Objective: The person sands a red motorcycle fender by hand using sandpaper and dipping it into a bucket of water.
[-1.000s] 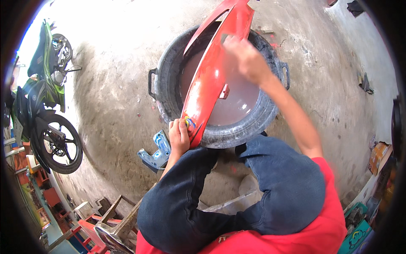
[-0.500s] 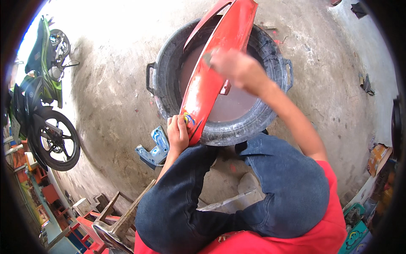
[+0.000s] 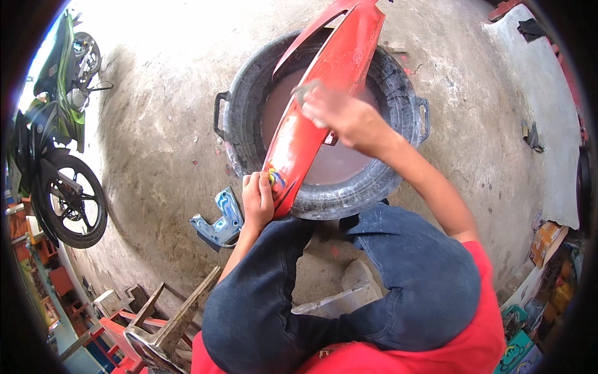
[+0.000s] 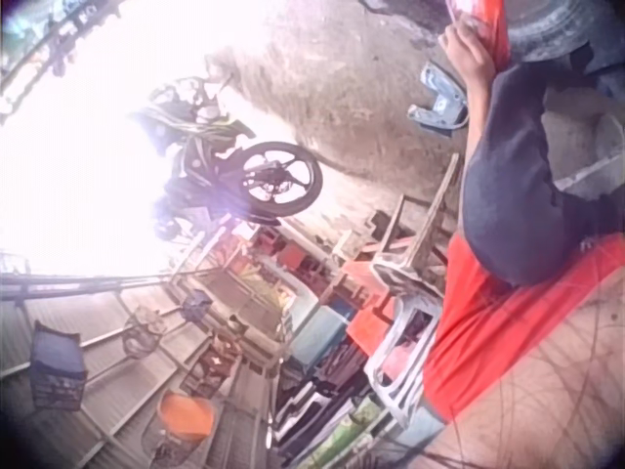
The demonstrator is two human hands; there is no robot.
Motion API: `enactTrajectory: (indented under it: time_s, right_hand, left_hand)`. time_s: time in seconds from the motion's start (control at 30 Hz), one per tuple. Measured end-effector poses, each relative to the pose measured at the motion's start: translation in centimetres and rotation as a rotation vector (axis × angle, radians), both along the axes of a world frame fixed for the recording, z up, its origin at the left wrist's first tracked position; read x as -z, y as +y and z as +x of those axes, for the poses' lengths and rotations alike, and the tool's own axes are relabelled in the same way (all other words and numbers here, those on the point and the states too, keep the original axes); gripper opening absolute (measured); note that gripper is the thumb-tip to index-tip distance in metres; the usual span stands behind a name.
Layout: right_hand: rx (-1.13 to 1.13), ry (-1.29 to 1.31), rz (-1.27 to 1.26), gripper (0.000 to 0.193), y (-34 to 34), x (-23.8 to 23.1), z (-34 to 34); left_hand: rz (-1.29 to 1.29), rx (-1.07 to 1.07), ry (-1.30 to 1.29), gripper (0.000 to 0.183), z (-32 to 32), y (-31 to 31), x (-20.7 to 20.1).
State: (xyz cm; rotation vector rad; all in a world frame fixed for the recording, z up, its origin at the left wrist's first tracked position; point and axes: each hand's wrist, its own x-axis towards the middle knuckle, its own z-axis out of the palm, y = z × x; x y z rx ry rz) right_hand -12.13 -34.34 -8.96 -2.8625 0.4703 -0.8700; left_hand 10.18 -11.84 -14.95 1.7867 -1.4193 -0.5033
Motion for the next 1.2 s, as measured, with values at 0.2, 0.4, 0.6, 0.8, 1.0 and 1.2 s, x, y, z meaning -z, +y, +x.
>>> enactTrajectory:
  time_s: [0.2,0.4,0.6,0.8,1.0,1.2]
  right_hand:
    - [0.253,-0.019,-0.036,0.043,-4.9,0.6,-3.2]
    - [0.081,0.030,0.048,0.040,-1.1,-0.5,-1.6]
    - [-0.098,0.132,-0.109,0.036,1.8,0.1,0.0]
    - [0.216,0.040,-0.096,0.041,-4.5,-0.3,-1.3]
    - [-0.058,0.100,-0.102,0.038,-1.0,-0.4,-0.3]
    - [-0.182,0.181,-0.135,0.038,2.9,-0.5,1.1]
  left_hand:
    - [-0.003,-0.001,-0.003,0.030,-0.5,-0.4,-0.1]
    - [-0.007,-0.016,0.009,0.029,-0.1,0.0,-0.1]
    - [-0.009,-0.025,0.025,0.029,0.0,-0.1,-0.1]
    - [-0.023,-0.007,0.006,0.031,-0.4,-0.6,-0.1]
    - [-0.008,-0.011,0.024,0.030,0.0,0.0,-0.1]
    - [-0.015,-0.028,0.053,0.030,0.0,0.0,-0.2]
